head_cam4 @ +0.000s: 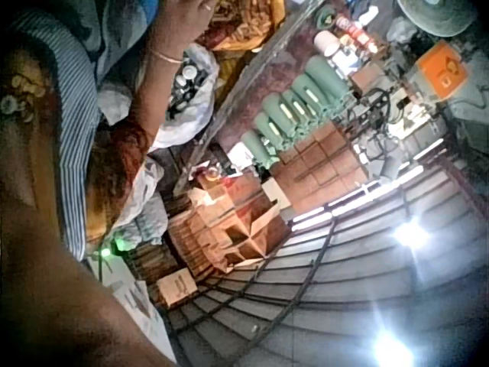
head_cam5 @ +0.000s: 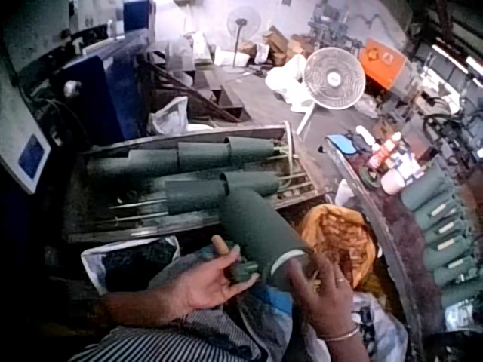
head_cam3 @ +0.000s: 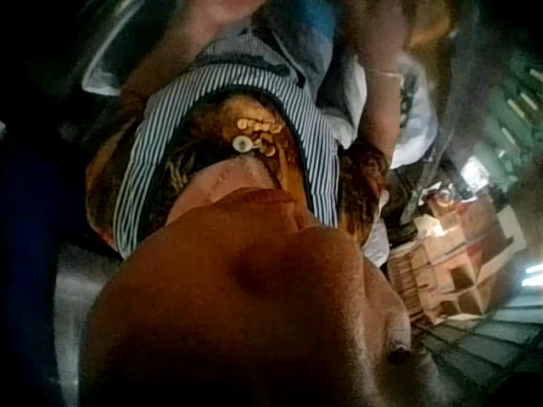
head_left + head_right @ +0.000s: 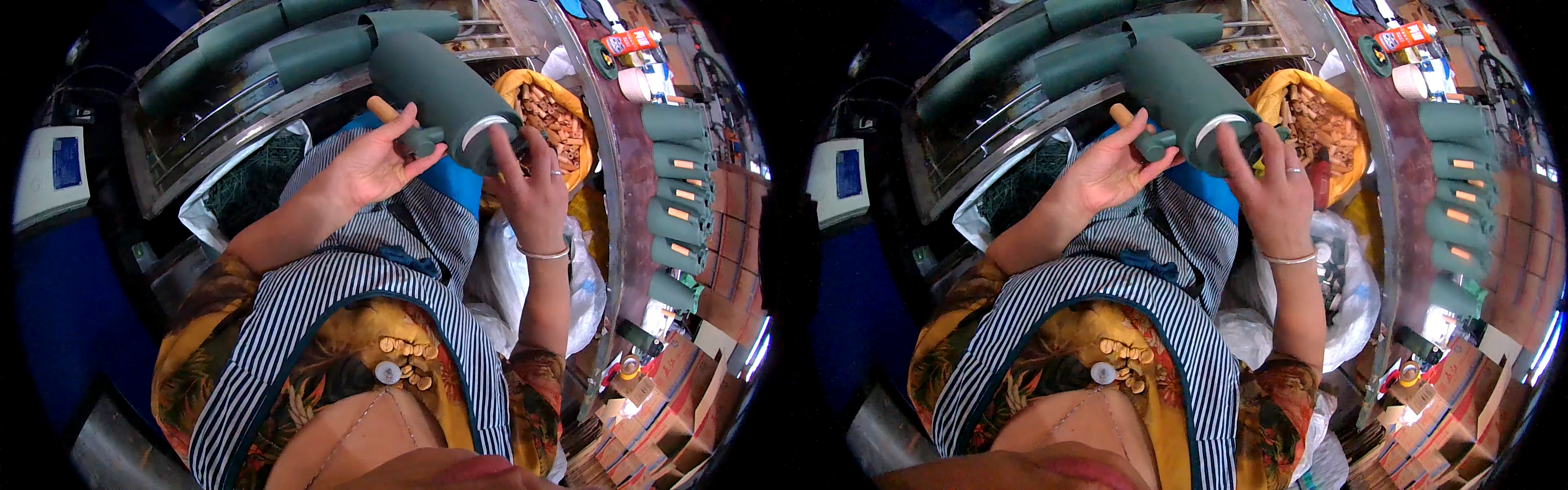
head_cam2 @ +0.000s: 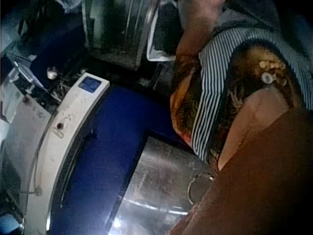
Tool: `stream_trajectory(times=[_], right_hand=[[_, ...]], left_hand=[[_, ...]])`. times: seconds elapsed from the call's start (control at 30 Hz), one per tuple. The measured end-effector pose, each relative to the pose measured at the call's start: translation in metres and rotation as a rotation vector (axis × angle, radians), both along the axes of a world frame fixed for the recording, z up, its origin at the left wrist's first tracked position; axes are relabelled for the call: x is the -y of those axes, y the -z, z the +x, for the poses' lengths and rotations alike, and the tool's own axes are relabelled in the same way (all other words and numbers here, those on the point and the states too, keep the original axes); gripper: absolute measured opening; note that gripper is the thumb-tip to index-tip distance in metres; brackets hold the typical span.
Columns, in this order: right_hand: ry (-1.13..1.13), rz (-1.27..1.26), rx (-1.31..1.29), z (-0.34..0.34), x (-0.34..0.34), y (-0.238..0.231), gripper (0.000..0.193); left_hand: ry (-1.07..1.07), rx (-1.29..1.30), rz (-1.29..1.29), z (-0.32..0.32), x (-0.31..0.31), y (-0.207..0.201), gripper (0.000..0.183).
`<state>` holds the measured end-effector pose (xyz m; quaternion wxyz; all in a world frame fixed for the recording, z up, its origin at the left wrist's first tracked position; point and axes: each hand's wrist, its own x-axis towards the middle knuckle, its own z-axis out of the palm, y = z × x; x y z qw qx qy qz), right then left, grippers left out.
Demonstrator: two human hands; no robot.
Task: The person assembles green plastic containers by inserting wooden handles, using a red power drill to secure components, wiping the exterior with a yellow cloth, and fitting internal white plastic parts.
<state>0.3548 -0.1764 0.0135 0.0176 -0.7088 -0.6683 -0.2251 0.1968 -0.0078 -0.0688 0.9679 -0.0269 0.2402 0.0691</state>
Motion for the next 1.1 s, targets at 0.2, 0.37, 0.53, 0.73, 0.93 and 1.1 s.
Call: stream_trajectory(times=[0.2,0.37,0.53,0.73,0.93,1.1], right_hand=[[-0.042,-0.01,0.049,0.006,-0.007,-0.005,0.065],[0.03,0.092,-0.043,0.01,-0.023,0.016,0.062],[0.417,0.032,-1.108,-0.053,-0.034,0.014,0.102],[0.327,0.359,-0.345,-0.018,-0.017,0.061,0.098],[0.402,0.861,-2.238,-0.064,-0.037,0.092,0.056],[0.374,0.733,-2.564,-0.094,0.029,0.086,0.052]], left_hand=[[-0.014,-0.02,0.097,0.0,0.006,-0.003,0.021],[-0.098,-0.04,0.107,0.0,0.007,0.002,0.022],[-0.24,-0.071,0.179,0.002,0.006,-0.001,0.021],[-0.251,-0.015,0.225,0.012,0.024,-0.007,0.022],[-0.315,-0.178,1.059,0.007,0.042,0.025,0.01],[-0.282,-0.162,1.382,-0.009,0.016,-0.005,0.017]])
